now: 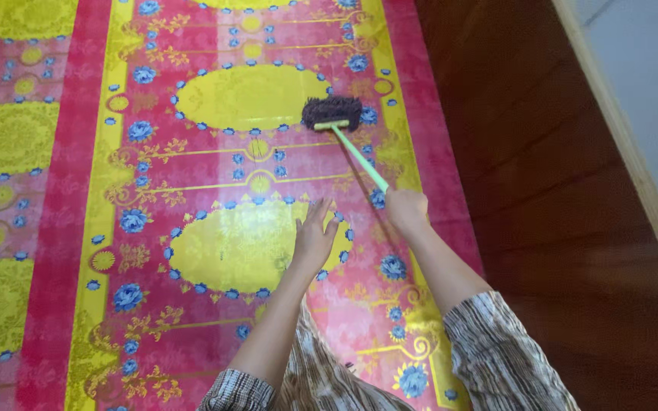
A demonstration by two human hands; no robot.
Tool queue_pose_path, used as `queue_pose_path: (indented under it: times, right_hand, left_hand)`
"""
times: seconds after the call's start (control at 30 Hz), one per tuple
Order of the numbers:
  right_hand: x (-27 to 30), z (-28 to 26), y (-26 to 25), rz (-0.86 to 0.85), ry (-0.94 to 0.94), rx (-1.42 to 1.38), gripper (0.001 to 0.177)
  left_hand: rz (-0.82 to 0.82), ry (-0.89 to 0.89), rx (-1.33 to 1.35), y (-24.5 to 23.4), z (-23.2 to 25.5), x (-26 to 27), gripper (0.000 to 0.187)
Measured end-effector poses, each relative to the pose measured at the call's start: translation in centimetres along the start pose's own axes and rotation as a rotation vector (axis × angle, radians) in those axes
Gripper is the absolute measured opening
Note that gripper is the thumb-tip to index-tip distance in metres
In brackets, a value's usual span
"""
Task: The person mops a colorful patterned floor using a mop with a green handle and a dark head. They move the mop back and forth across the surface, covering different sections of the room.
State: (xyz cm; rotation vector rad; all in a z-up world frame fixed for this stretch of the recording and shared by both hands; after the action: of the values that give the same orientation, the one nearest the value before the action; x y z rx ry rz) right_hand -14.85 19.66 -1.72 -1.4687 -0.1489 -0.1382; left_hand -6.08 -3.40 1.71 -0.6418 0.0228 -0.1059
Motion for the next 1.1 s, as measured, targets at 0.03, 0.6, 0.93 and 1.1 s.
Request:
queue_pose_path:
  times: [0.03,0.6,0.93,1.1]
  right_hand:
    - [-1.3,-0.1,0.4,0.02,-0.013,-0.002,0.022]
    - [-35.2,-7.6,8.3,-0.054,0.111,-0.046,0.037]
    - [-38.8,-10.6,9.4,-0.097,0.126,-0.071,0.041]
    - [-34.4,-11.2,9.6,-0.08,0.079,-0.088,0.041]
  left_hand:
    - [0.004,-0.005,0.008,-0.2,-0.4,-0.4,0.057]
    - [0.023,-0.091,0.027,-7.6,-7.8,-18.1,0.057]
    - [0.005,-0.186,0.001,-9.1,-11.2,-19.0,0.055]
    - [-0.007,-0.177,0.012,-7.6,-11.6,-18.5,0.055]
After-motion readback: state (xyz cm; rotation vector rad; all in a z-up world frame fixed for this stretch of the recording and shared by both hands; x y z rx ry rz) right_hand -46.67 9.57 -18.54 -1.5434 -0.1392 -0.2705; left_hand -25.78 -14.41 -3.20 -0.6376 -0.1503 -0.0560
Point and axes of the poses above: each hand's wrist, its own x-axis away from the middle knuckle, its own y-axis out of the palm, z = x × y, the point moved 7 cm from there along -x, towards the middle knuckle, and after that the axes turned 6 degrees about y, right-handed, at the moved point
